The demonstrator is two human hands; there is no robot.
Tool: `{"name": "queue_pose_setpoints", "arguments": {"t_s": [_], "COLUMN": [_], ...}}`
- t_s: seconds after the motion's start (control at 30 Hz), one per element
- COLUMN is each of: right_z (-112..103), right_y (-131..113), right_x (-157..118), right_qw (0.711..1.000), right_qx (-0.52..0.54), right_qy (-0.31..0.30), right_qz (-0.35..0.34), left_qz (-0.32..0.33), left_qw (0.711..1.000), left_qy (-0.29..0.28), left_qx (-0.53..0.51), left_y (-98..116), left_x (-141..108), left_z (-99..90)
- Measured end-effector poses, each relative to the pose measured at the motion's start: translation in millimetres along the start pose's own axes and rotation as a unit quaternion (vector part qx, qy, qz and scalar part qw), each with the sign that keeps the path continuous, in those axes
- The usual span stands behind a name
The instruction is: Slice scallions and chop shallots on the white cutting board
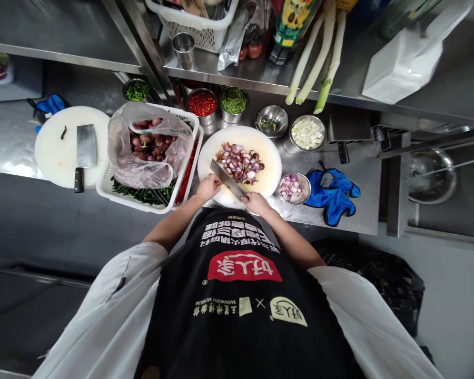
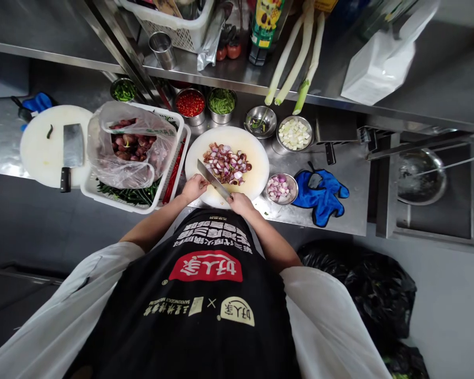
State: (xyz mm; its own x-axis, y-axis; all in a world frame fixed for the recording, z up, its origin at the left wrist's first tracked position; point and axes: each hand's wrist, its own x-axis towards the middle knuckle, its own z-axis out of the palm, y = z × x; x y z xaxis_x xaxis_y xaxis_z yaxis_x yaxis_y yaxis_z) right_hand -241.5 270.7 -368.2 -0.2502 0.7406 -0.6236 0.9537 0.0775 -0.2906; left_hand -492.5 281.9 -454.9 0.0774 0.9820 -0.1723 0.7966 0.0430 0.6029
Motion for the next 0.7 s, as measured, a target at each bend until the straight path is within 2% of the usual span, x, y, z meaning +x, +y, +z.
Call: {"name": "queue_pose_setpoints", "arguments": {"t_s": [0.13,0.27,0.5,0.7], "right_z": [-8,-13,-16,0], "right_y": [-1,-8,-13,-16], "right_x": [-12,-22,-31,-8], "right_qw": [0.999,0.997,0.997,0.998], "right_qx": [-0.045,-0.075,-0.075,-0.062], "right_qy": [0.021,0.030,0.018,-0.007], "right_qz": [0.007,-0.010,-0.022,0.011], "left_qz": [0.067,0.121,0.127,0.110], "left_qw": [0.997,0.991,0.990,0.992], "left_qy": [0.033,0.049,0.047,0.031], "left_qx": [-0.028,-0.008,0.044,0.060], "left_y": [-8,-19,-22,-16], "left_x": [4,4,4,3], "left_z": [10.1,21.4,23.9,19.9]}}
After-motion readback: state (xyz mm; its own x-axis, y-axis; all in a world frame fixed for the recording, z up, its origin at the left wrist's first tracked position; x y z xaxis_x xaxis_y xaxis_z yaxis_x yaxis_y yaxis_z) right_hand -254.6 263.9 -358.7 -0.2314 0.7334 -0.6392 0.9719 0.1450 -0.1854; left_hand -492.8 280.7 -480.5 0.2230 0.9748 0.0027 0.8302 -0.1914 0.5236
